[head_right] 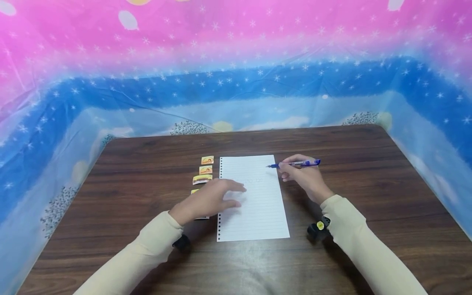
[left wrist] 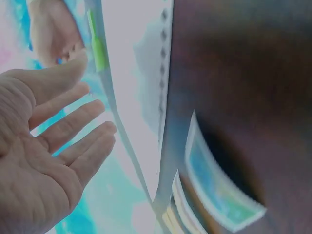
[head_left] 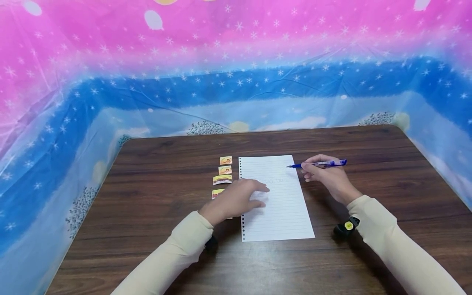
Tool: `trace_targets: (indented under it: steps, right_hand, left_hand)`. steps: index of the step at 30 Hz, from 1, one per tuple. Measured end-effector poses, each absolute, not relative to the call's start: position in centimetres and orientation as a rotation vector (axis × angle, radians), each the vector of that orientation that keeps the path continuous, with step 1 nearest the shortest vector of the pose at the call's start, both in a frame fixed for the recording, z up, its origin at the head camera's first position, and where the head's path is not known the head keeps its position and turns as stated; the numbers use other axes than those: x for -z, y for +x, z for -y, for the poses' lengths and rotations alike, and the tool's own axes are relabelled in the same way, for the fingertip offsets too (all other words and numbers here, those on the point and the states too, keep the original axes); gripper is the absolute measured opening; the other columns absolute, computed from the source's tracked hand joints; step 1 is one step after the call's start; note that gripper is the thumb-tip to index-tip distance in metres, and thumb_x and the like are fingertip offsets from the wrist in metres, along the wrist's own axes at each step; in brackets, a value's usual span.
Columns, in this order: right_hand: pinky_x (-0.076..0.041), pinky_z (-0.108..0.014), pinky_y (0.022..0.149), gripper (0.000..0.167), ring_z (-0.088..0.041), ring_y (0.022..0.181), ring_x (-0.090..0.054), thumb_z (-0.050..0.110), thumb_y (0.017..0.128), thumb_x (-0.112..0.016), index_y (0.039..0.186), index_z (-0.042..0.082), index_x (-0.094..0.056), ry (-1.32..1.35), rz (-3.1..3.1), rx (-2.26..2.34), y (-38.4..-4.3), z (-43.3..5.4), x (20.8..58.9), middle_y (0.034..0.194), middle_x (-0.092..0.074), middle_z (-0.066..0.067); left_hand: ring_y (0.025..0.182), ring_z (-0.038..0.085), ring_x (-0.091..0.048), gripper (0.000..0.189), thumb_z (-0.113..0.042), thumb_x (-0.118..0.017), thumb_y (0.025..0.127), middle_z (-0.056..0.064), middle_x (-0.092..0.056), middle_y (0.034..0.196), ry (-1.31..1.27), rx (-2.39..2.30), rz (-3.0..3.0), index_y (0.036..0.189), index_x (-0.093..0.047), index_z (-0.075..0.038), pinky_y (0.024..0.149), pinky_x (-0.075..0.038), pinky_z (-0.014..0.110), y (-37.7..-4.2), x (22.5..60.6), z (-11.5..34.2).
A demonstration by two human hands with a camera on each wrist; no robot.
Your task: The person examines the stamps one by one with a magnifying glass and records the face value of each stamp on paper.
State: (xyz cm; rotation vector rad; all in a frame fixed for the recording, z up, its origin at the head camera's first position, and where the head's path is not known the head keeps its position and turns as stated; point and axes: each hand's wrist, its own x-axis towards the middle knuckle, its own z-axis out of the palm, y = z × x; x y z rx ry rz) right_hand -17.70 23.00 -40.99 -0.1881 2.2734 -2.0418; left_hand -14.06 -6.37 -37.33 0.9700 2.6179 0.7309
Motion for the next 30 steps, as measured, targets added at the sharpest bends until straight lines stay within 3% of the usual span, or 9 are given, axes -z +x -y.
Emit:
trace_targets:
  steps: [4,7,9,11,14,17,19,21,30]
  right_hand:
    - [-0.061,-0.033,0.076,0.033,-0.024,0.083,-0.072,0.016,0.096,-0.073,0.113,-0.011,-0.066,-0.216,-2.287,2.088,-17.4,-23.4,40.7,0.099,-0.073,-0.021]
    - [-0.061,-0.035,0.078,0.035,-0.024,0.086,-0.073,0.013,0.096,-0.072,0.115,-0.016,-0.063,-0.231,-2.248,2.151,-17.1,-23.7,40.6,0.097,-0.074,-0.018]
    - [-0.061,-0.034,0.077,0.033,-0.025,0.085,-0.074,0.013,0.096,-0.072,0.113,-0.014,-0.065,-0.215,-2.264,2.16,-16.9,-23.9,40.5,0.095,-0.075,-0.015]
    - [-0.061,-0.033,0.075,0.03,-0.024,0.082,-0.074,0.015,0.095,-0.074,0.11,-0.01,-0.068,-0.185,-2.318,2.135,-16.7,-24.1,40.5,0.095,-0.075,-0.013]
    - [-0.06,-0.03,0.074,0.031,-0.02,0.079,-0.073,0.018,0.094,-0.075,0.11,-0.007,-0.07,-0.158,-2.404,2.085,-16.3,-24.4,40.5,0.094,-0.075,-0.009]
    - [-0.06,-0.029,0.076,0.038,-0.017,0.08,-0.073,0.017,0.096,-0.073,0.116,-0.014,-0.065,-0.177,-2.4,2.11,-16.0,-24.7,40.6,0.094,-0.075,-0.007]
    - [-0.06,-0.029,0.077,0.04,-0.017,0.081,-0.074,0.015,0.096,-0.072,0.117,-0.018,-0.062,-0.186,-2.36,2.156,-15.7,-24.9,40.7,0.095,-0.075,-0.008]
    - [-0.06,-0.03,0.076,0.038,-0.017,0.08,-0.074,0.013,0.095,-0.072,0.115,-0.018,-0.062,-0.18,-2.342,2.184,-15.6,-25.1,40.8,0.095,-0.075,-0.008]
    - [-0.06,-0.028,0.073,0.038,-0.017,0.075,-0.073,0.019,0.095,-0.074,0.114,-0.013,-0.066,-0.111,-2.514,2.08,-14.8,-25.5,40.9,0.095,-0.073,-0.005]
  left_hand:
    - [0.126,0.025,-0.059,0.033,-0.015,-0.071,0.097,0.009,-0.068,0.13,0.923,-0.844,-2.638,0.128,-0.069,-0.004,0.102,-0.049,0.04,-15.3,37.0,7.7]
    - [0.08,0.022,-0.066,0.033,-0.016,-0.069,0.098,0.01,-0.072,0.109,0.879,-0.92,-2.63,0.129,-0.069,-0.004,0.077,-0.053,0.034,-16.2,36.9,8.7]
    - [0.055,0.018,-0.052,0.033,-0.016,-0.067,0.099,0.01,-0.067,0.083,0.838,-0.973,-2.615,0.13,-0.068,-0.004,0.062,-0.045,0.031,-16.9,36.9,9.3]
    - [0.046,0.016,-0.032,0.034,-0.016,-0.066,0.1,0.011,-0.056,0.069,0.801,-1.011,-2.616,0.131,-0.067,-0.004,0.055,-0.037,0.03,-17.5,37.0,9.9]
    - [0.058,0.015,-0.046,0.033,-0.016,-0.066,0.1,0.012,-0.064,0.082,0.749,-1.046,-2.655,0.131,-0.068,-0.005,0.062,-0.042,0.031,-18.4,37.2,10.6]
    - [0.095,0.021,-0.062,0.033,-0.015,-0.066,0.1,0.011,-0.068,0.122,0.691,-1.08,-2.681,0.131,-0.068,-0.004,0.083,-0.051,0.039,-19.3,37.4,11.4]
    - [0.119,0.027,-0.059,0.033,-0.015,-0.066,0.1,0.011,-0.063,0.135,0.649,-1.104,-2.676,0.132,-0.067,-0.004,0.092,-0.051,0.044,-19.8,37.6,11.8]
    - [0.128,0.03,-0.055,0.034,-0.015,-0.065,0.101,0.011,-0.062,0.138,0.601,-1.119,-2.669,0.133,-0.067,-0.005,0.097,-0.05,0.046,-20.4,37.7,12.2]
    - [0.122,0.032,-0.057,0.032,-0.014,-0.063,0.102,0.013,-0.06,0.138,0.497,-1.161,-2.686,0.132,-0.067,-0.004,0.098,-0.049,0.05,-22.4,38.1,13.2]
